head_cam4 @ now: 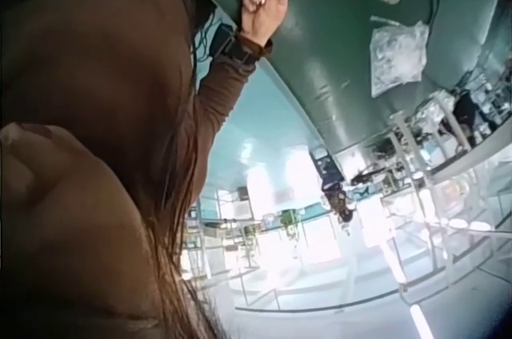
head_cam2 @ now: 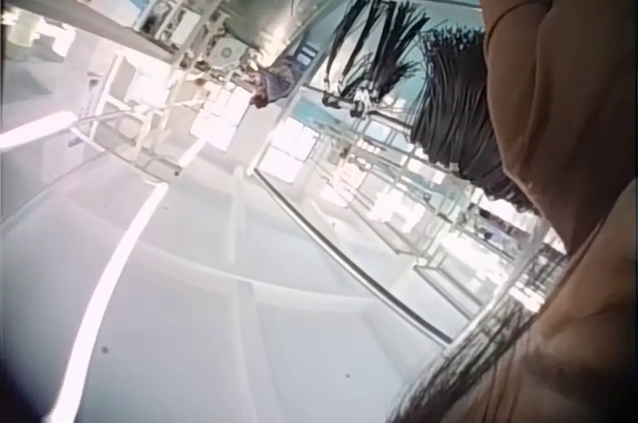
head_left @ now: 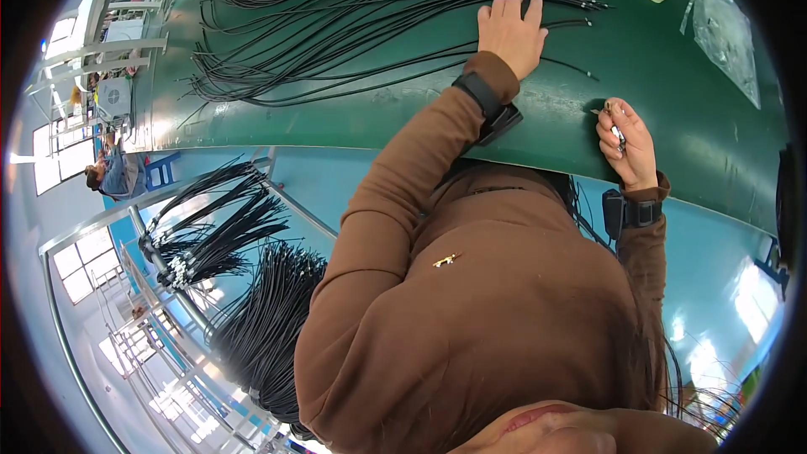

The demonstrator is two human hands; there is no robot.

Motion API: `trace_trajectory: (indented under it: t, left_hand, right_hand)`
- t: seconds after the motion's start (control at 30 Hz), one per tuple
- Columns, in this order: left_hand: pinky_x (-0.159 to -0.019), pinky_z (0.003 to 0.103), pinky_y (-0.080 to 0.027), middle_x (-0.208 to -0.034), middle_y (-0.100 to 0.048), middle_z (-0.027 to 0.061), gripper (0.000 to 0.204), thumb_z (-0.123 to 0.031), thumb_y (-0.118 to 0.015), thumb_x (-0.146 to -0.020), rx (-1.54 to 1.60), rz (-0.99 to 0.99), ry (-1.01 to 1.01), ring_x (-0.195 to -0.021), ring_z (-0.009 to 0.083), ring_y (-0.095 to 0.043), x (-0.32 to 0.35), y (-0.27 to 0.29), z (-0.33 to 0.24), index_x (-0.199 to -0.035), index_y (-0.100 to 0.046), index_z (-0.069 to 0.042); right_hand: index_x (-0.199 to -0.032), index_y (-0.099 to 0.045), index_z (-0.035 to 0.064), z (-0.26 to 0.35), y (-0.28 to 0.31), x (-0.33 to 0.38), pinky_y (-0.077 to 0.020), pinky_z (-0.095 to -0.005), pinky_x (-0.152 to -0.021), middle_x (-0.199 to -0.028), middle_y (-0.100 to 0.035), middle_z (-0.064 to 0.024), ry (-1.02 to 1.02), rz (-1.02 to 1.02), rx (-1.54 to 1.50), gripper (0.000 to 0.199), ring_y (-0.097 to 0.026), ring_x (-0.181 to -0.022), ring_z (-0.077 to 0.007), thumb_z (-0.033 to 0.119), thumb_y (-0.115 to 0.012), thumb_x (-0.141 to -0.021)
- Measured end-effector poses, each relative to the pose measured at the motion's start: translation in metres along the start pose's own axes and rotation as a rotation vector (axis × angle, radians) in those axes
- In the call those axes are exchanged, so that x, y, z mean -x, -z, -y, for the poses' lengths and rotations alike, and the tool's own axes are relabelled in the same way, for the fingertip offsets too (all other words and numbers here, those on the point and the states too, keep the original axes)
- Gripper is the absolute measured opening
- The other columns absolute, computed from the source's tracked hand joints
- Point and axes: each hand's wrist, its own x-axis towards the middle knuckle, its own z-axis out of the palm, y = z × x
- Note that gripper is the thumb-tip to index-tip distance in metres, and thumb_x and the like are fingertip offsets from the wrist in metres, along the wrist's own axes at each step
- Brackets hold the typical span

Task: Manually attaching small metal connectors to black wires at an electronics manufacturing workstation.

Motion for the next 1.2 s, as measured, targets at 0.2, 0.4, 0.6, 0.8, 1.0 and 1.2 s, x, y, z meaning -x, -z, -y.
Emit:
trace_trajectory:
  t: [0.2,0.4,0.6,0.8,1.0,1.2]
  left_hand:
    - [-0.072,0.036,-0.041,-0.086,-0.051,0.0080,0.018,-0.014,-0.056,-0.071,-0.005,0.216,-0.078,-0.082,0.0258,-0.051,0.046,0.046,-0.030,-0.087,-0.057,-0.005]
    - [-0.063,0.036,-0.046,-0.082,-0.051,0.0074,0.011,-0.011,-0.061,-0.074,-0.190,0.133,0.096,-0.078,0.0265,-0.052,0.055,0.074,-0.005,-0.084,-0.058,-0.006]
    - [-0.065,0.037,-0.046,-0.084,-0.053,0.0062,0.018,-0.012,-0.065,-0.076,-0.107,0.229,0.050,-0.077,0.0266,-0.053,0.055,0.072,0.012,-0.093,-0.063,-0.008]
    - [-0.064,0.037,-0.046,-0.087,-0.055,0.0039,0.024,-0.011,-0.065,-0.076,0.049,0.271,-0.195,-0.075,0.0252,-0.054,0.018,0.042,-0.015,-0.100,-0.066,-0.013]
    - [-0.062,0.038,-0.046,-0.086,-0.053,0.0061,0.018,-0.011,-0.064,-0.077,0.200,0.252,-0.208,-0.075,0.0260,-0.054,0.001,-0.013,-0.054,-0.094,-0.064,-0.011]
    - [-0.063,0.039,-0.048,-0.085,-0.052,0.0100,0.006,-0.005,-0.061,-0.079,0.435,0.320,-0.097,-0.077,0.0304,-0.056,0.013,0.014,-0.064,-0.085,-0.059,-0.007]
  right_hand:
    - [-0.100,-0.049,0.0046,-0.002,0.002,0.005,-0.0276,-0.0139,-0.040,-0.079,-0.047,-0.0024,0.025,0.005,-0.068,0.012,-0.037,-0.055,-0.0036,0.016,-0.045,-0.098]
    - [-0.099,-0.049,0.0048,0.000,0.004,0.003,-0.0279,-0.0141,-0.040,-0.080,-0.047,-0.0031,0.025,0.025,-0.074,0.012,-0.038,-0.055,-0.0035,0.016,-0.045,-0.098]
    - [-0.098,-0.049,0.0052,-0.002,0.008,0.004,-0.0291,-0.0145,-0.040,-0.080,-0.047,-0.0029,0.033,0.063,-0.124,0.012,-0.038,-0.055,-0.0033,0.017,-0.046,-0.097]
    - [-0.098,-0.050,0.0049,-0.001,0.006,0.006,-0.0290,-0.0147,-0.039,-0.078,-0.048,-0.0022,0.047,0.036,-0.129,0.013,-0.038,-0.054,-0.0033,0.017,-0.048,-0.097]
    - [-0.096,-0.053,0.0042,0.007,0.005,0.008,-0.0288,-0.0148,-0.039,-0.075,-0.051,-0.0009,0.120,-0.205,0.013,0.014,-0.040,-0.053,-0.0031,0.018,-0.054,-0.094]
    - [-0.096,-0.053,0.0039,0.015,0.009,0.019,-0.0296,-0.0147,-0.040,-0.074,-0.052,-0.0001,0.163,-0.402,0.165,0.015,-0.042,-0.054,-0.0029,0.019,-0.057,-0.092]
